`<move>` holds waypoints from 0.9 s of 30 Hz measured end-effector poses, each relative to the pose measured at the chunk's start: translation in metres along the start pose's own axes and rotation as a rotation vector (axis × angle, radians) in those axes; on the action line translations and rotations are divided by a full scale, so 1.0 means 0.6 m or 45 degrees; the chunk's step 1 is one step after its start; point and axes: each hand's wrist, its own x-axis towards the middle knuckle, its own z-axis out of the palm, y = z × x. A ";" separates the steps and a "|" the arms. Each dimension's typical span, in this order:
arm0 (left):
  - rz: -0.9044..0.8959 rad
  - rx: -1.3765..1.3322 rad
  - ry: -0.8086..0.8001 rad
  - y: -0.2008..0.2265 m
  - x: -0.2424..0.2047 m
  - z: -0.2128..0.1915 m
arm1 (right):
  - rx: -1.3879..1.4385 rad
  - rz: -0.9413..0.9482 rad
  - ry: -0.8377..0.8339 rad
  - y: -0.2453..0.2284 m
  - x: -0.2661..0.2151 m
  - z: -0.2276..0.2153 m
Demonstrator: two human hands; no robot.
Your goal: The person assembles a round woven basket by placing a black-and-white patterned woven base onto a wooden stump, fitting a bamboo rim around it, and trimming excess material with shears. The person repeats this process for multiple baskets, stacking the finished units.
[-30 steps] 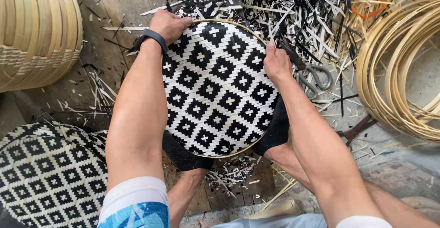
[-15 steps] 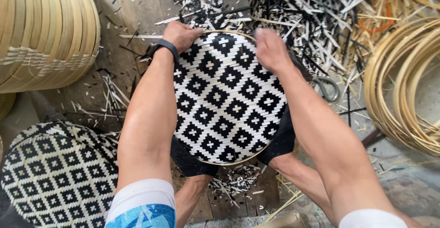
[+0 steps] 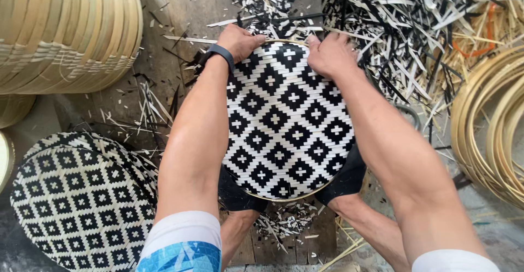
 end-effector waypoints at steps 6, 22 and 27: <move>0.148 -0.289 0.294 0.002 -0.027 0.011 | 0.661 -0.481 -0.097 -0.181 0.042 0.037; -0.294 -0.298 1.117 -0.179 -0.338 0.108 | -0.434 -0.504 -0.544 -0.299 -0.017 -0.031; -0.509 -0.292 0.998 -0.214 -0.313 0.107 | -0.455 -0.309 -0.614 -0.312 -0.007 -0.017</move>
